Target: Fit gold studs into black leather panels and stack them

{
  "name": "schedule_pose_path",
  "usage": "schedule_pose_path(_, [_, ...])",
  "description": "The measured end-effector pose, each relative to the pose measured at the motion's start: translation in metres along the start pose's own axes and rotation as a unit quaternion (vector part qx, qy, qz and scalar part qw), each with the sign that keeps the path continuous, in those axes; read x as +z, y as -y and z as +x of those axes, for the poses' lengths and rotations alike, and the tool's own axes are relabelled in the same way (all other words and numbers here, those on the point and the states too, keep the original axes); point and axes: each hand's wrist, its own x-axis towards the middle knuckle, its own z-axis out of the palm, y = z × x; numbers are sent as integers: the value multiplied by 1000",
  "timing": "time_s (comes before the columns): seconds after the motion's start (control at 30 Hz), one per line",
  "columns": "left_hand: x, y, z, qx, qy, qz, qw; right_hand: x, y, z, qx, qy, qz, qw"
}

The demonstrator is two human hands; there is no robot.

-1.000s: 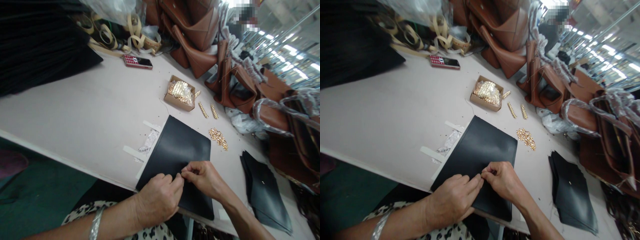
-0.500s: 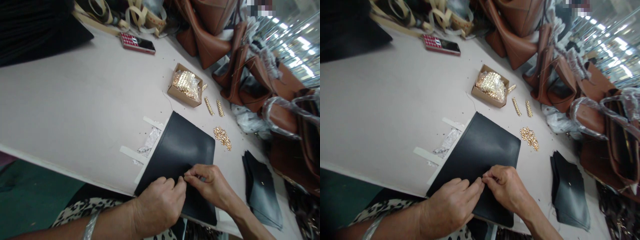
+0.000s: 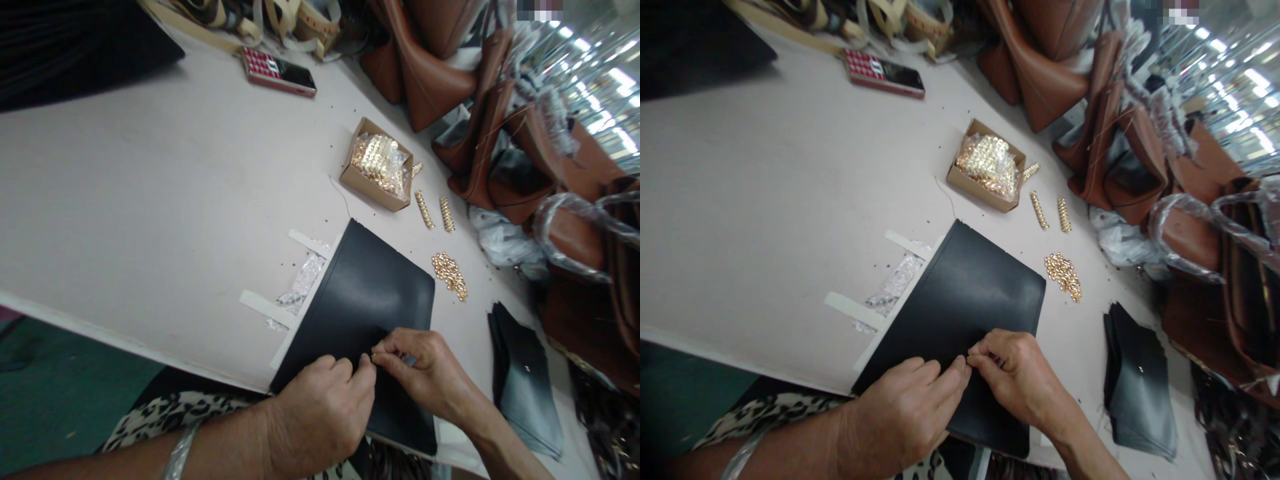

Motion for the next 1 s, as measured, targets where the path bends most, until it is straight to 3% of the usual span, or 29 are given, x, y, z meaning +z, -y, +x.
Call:
schedule_pose_path(0.2, [1,-1,0,1,-6,0,1000,-3,-3,2,-29,30,16,999])
schedule_pose_path(0.43, [1,0,1,-13,-14,-2,1000,-7,3,5,-53,42,-50,996])
schedule_pose_path(0.6, [0,-1,-1,-6,-9,-5,1000,-10,-1,6,-62,64,0,996])
schedule_pose_path(0.8, [-2,1,0,-10,-16,-13,1000,-9,6,7,-14,55,-26,998])
schedule_pose_path(0.93, [6,-1,-2,-9,-44,-13,999,-6,12,10,95,55,-14,994])
schedule_pose_path(1.0, [18,-4,-5,1,-89,5,996,-3,10,12,144,62,7,988])
